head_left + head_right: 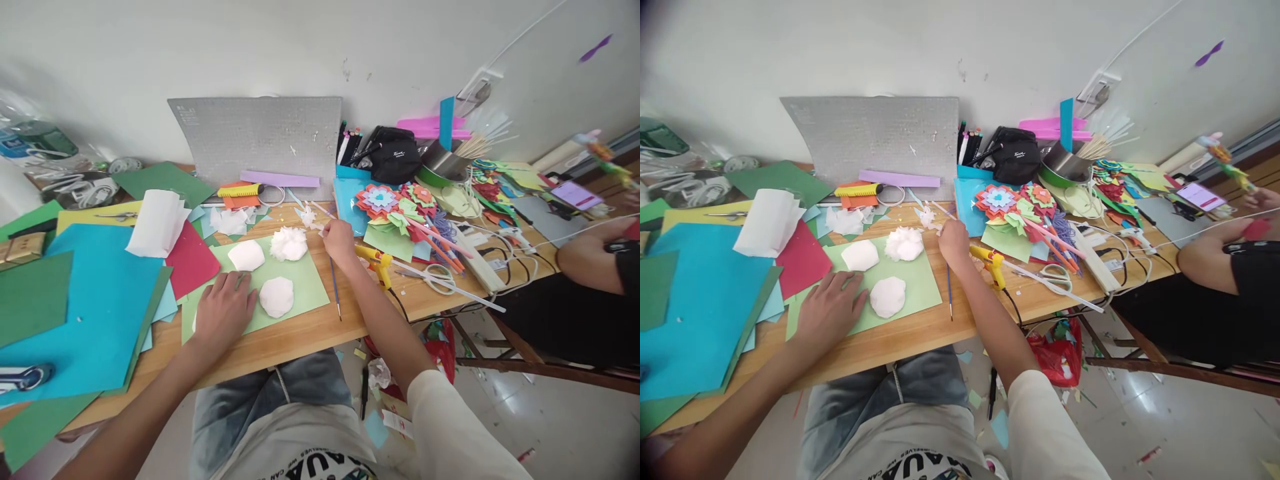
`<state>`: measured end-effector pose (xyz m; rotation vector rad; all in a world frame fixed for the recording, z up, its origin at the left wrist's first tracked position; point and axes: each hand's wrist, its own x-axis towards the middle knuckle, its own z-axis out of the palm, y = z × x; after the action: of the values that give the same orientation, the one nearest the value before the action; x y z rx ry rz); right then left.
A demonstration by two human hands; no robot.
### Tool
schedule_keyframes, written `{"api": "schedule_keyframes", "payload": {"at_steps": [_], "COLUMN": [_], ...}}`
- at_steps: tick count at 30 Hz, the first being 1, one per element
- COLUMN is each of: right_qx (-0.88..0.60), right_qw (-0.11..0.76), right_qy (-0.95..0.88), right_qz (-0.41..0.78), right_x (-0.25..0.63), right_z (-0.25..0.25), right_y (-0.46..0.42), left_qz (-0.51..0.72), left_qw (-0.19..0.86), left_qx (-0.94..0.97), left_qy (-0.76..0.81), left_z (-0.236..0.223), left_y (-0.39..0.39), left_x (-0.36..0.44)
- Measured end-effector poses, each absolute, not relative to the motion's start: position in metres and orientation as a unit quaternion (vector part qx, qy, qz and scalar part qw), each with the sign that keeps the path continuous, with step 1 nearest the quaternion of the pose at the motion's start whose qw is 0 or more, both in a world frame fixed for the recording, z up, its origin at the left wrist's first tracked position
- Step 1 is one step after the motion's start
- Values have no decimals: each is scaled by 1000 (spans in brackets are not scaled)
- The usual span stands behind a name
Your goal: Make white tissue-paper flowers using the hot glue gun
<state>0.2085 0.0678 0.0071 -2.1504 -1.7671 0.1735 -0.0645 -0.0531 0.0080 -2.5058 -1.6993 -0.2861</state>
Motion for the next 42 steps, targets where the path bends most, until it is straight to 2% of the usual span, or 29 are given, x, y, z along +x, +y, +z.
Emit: {"api": "schedule_keyframes", "payload": {"at_steps": [4,8,11,14,18,20,28,35,42], "right_qx": [-721,-672,-636,-619,-611,-609,-567,-528,-538], "right_qw": [259,398,451,468,477,481,480,442,349], "right_qy": [-639,-587,-539,-524,-511,-507,-542,-678,-760], "right_qz": [68,213,319,351,371,375,393,255,105], "right_x": [204,195,182,166,149,145,147,142,142], "right_z": [14,28,36,37,31,28,22,20,12], "right_y": [50,20,-7,-29,-39,-39,-43,-51,-60], "left_qz": [-116,-227,-314,-347,-354,-353,-377,-378,-376], "left_qw": [11,-76,-254,-435,-592,-637,-664,-690,-678], "left_qx": [-822,-802,-749,-656,-549,-508,-439,-420,-445], "left_qy": [-557,-548,-525,-510,-471,-460,-473,-452,-449], "left_z": [14,33,48,52,41,36,21,19,25], "left_y": [-48,-46,-45,-40,-24,-18,-11,-16,-18], "left_x": [-68,-60,-39,-16,-1,-1,-13,-17,-20]}}
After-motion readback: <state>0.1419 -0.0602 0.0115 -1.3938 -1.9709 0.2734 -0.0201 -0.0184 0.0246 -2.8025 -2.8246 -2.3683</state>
